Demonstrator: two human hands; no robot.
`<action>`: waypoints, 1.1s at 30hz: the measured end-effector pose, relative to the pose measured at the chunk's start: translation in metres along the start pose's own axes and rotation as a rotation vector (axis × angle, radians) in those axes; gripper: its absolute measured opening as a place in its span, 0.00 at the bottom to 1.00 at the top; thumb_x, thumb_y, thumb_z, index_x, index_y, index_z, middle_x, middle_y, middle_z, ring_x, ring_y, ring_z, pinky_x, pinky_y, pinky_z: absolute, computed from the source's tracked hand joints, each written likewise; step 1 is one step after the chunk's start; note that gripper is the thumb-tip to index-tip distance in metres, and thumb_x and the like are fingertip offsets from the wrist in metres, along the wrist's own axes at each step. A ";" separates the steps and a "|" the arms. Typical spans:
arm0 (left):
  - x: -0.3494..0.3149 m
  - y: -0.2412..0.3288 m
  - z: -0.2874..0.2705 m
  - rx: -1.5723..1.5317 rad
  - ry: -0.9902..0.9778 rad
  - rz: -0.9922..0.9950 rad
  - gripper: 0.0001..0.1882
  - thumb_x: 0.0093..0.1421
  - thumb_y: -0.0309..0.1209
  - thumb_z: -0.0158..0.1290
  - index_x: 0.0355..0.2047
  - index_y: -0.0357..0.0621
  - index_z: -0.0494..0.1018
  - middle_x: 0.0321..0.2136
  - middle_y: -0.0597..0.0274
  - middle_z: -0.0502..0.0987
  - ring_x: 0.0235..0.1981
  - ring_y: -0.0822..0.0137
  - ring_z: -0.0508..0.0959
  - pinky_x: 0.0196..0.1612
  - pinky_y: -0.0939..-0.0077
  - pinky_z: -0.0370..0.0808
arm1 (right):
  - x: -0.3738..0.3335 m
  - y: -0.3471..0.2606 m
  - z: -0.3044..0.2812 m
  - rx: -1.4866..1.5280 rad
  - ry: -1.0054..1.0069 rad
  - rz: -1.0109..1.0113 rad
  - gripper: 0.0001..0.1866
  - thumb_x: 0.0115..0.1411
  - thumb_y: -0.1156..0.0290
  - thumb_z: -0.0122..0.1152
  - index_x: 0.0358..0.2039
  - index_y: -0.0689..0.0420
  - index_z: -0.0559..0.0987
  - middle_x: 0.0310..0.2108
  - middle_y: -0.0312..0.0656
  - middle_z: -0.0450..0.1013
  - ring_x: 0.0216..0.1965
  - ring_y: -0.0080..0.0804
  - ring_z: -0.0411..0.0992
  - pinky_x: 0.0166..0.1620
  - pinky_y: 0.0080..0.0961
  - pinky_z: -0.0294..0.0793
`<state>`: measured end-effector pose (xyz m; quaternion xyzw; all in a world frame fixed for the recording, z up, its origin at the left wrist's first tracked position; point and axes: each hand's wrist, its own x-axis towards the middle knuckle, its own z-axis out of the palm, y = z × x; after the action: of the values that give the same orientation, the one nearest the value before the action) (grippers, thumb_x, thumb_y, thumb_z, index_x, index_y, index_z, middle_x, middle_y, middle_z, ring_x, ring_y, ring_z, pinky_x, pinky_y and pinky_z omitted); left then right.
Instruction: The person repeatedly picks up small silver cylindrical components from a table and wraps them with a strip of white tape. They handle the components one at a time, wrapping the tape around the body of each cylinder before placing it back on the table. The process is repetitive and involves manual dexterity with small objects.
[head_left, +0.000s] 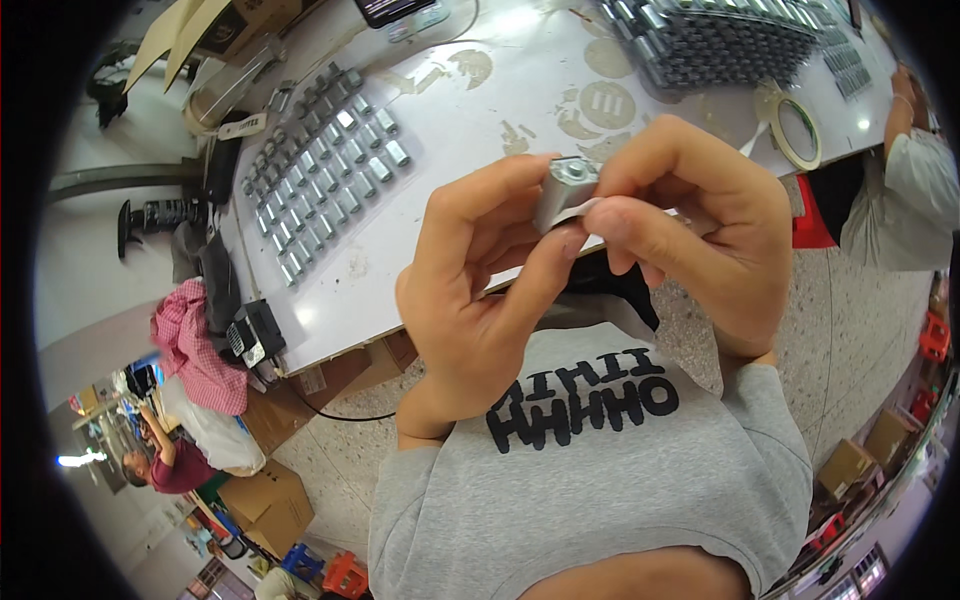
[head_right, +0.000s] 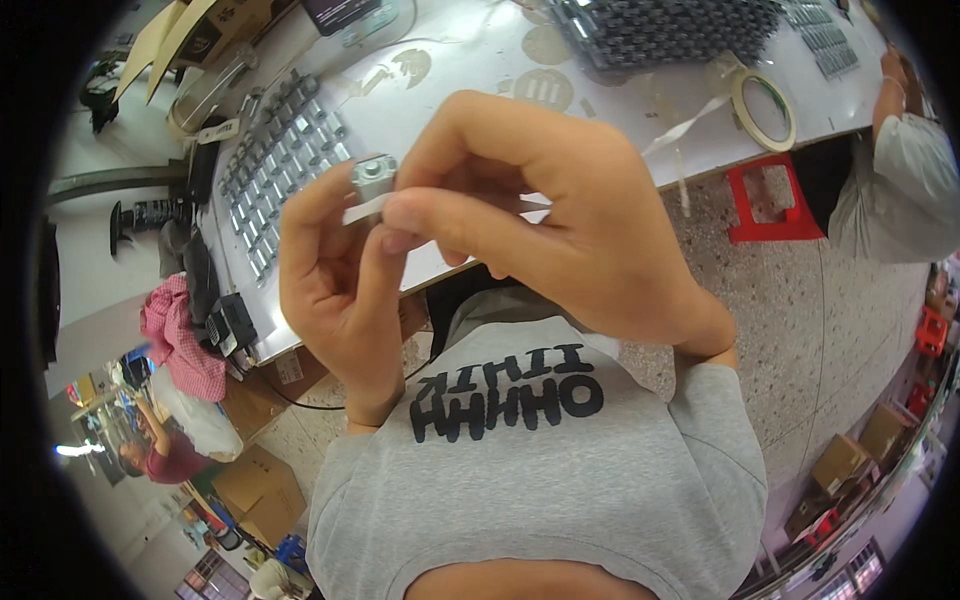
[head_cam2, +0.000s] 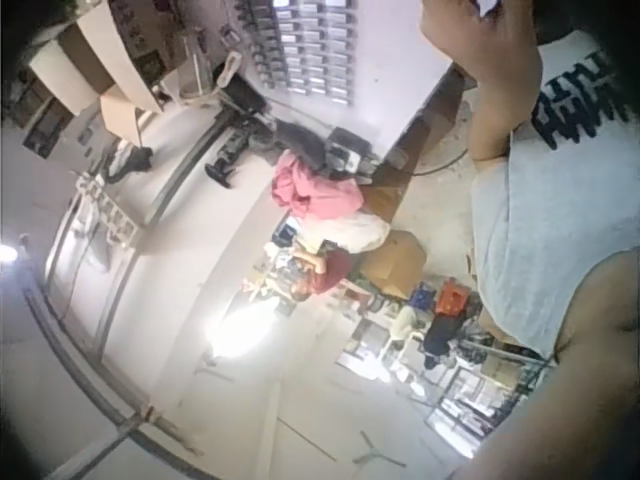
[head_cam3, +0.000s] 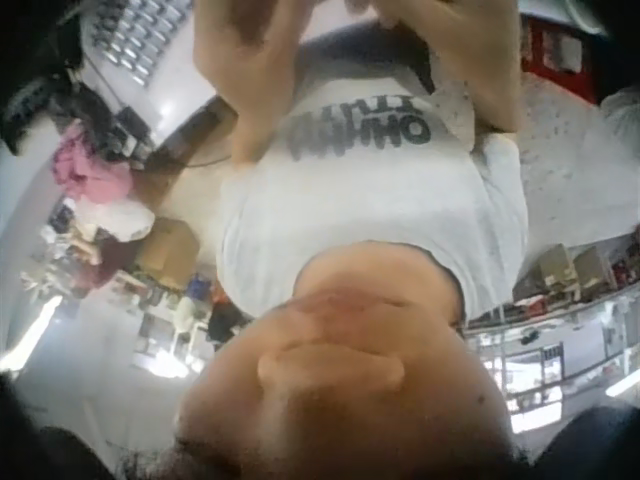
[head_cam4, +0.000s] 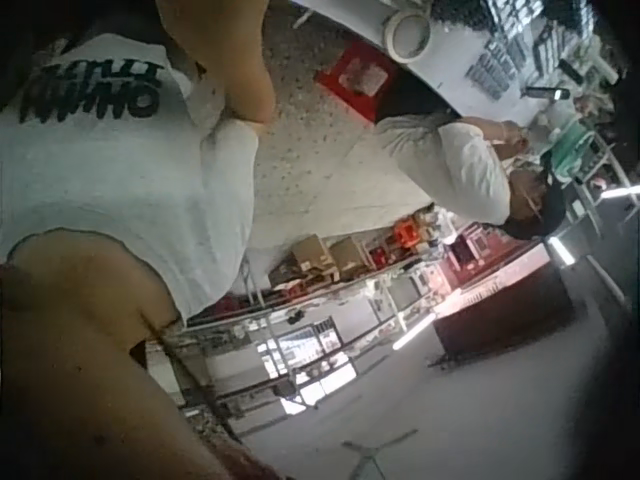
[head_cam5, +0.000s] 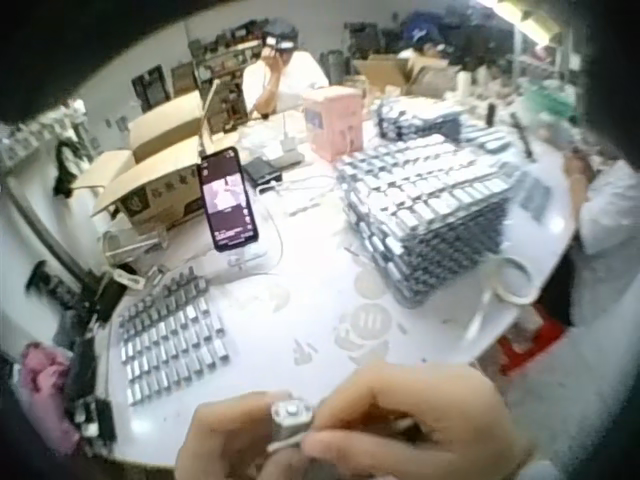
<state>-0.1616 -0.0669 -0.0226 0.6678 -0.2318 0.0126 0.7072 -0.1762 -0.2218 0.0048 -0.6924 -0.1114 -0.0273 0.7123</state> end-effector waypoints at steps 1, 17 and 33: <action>0.001 0.002 0.001 0.050 -0.015 0.033 0.20 0.51 0.18 0.50 0.45 0.32 0.61 0.38 0.51 0.72 0.36 0.70 0.75 0.38 0.81 0.73 | 0.000 0.005 0.003 0.034 0.031 -0.014 0.04 0.50 0.78 0.57 0.25 0.64 0.72 0.21 0.38 0.70 0.18 0.13 0.64 0.17 0.06 0.58; 0.002 0.007 -0.001 0.315 -0.061 0.205 0.22 0.42 0.13 0.53 0.41 0.30 0.66 0.38 0.50 0.72 0.33 0.67 0.76 0.35 0.80 0.74 | 0.002 0.005 -0.008 0.089 -0.092 0.081 0.07 0.48 0.77 0.61 0.20 0.62 0.70 0.17 0.32 0.67 0.17 0.11 0.60 0.19 0.08 0.54; 0.003 -0.003 -0.003 0.259 -0.071 -0.055 0.20 0.49 0.33 0.56 0.39 0.34 0.65 0.17 0.62 0.72 0.15 0.76 0.71 0.20 0.90 0.66 | 0.010 0.023 -0.035 -0.019 -0.412 -0.015 0.14 0.55 0.63 0.52 0.25 0.62 0.68 0.18 0.39 0.70 0.19 0.26 0.67 0.23 0.19 0.62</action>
<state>-0.1576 -0.0655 -0.0242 0.7596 -0.2348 -0.0007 0.6065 -0.1577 -0.2540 -0.0161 -0.6894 -0.2594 0.1085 0.6676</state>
